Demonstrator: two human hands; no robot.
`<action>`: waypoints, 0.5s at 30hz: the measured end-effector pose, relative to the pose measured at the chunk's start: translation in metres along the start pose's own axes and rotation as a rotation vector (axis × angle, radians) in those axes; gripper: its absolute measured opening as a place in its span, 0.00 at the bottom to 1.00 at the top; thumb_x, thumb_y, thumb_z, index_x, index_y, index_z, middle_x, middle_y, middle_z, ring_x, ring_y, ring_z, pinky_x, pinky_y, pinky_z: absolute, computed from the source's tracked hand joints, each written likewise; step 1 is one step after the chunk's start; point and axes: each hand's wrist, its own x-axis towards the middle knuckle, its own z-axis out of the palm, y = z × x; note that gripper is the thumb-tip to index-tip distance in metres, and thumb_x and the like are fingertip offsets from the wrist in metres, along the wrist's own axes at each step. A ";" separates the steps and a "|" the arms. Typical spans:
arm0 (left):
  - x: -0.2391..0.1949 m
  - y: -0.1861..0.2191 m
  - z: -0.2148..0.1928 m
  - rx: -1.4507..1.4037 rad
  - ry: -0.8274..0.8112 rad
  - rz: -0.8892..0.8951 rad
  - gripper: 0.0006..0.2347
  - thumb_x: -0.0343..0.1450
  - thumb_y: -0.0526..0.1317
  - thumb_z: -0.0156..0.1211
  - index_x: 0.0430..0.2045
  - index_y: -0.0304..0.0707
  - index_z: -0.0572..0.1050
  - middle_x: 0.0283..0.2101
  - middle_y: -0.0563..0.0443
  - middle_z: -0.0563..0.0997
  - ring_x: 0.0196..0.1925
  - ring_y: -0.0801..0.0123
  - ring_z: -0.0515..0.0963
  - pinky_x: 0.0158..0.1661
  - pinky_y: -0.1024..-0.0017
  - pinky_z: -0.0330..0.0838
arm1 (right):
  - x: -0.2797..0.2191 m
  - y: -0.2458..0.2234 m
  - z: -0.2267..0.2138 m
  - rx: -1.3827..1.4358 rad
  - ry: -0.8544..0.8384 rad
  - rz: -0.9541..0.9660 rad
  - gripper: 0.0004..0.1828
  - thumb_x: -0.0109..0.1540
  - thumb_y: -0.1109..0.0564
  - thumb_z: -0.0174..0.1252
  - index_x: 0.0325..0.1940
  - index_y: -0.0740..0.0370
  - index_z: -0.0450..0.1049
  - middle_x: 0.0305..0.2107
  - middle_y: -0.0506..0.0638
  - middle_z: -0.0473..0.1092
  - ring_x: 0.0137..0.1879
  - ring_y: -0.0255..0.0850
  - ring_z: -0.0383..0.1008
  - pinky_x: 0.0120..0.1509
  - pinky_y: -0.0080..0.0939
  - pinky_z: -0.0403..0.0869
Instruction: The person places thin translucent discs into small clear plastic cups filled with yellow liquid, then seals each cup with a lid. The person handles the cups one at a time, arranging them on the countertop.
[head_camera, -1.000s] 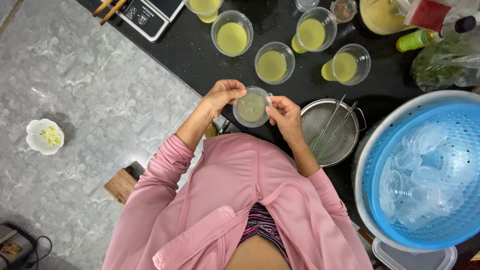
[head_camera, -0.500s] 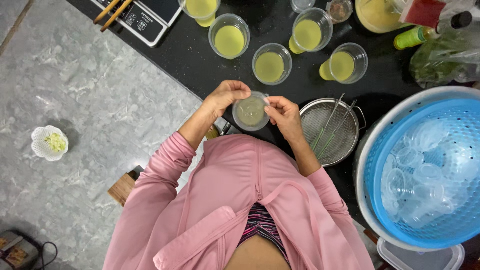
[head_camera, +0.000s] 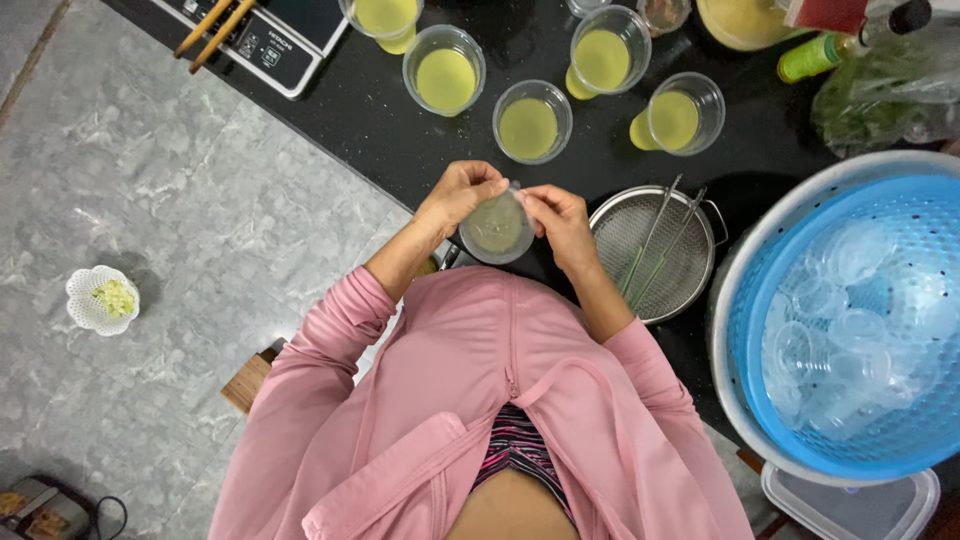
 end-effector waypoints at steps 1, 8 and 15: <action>-0.002 -0.002 0.001 -0.014 0.006 -0.011 0.07 0.70 0.38 0.67 0.29 0.34 0.78 0.29 0.56 0.80 0.30 0.79 0.76 0.32 0.79 0.71 | 0.000 0.002 0.000 0.024 0.002 0.006 0.10 0.68 0.57 0.60 0.46 0.67 0.81 0.25 0.41 0.71 0.28 0.26 0.63 0.31 0.25 0.63; -0.007 -0.009 0.009 0.001 0.133 0.085 0.07 0.73 0.40 0.64 0.30 0.34 0.77 0.28 0.58 0.76 0.30 0.81 0.71 0.32 0.79 0.67 | -0.008 -0.003 -0.003 -0.001 0.017 0.044 0.11 0.70 0.55 0.56 0.49 0.65 0.78 0.28 0.43 0.73 0.29 0.27 0.69 0.32 0.27 0.69; -0.016 -0.025 0.024 -0.179 0.234 0.114 0.07 0.74 0.40 0.62 0.32 0.35 0.76 0.30 0.59 0.76 0.32 0.81 0.72 0.34 0.79 0.68 | -0.025 0.007 -0.012 0.145 0.050 0.094 0.10 0.67 0.58 0.60 0.48 0.67 0.77 0.29 0.48 0.75 0.31 0.33 0.74 0.36 0.32 0.76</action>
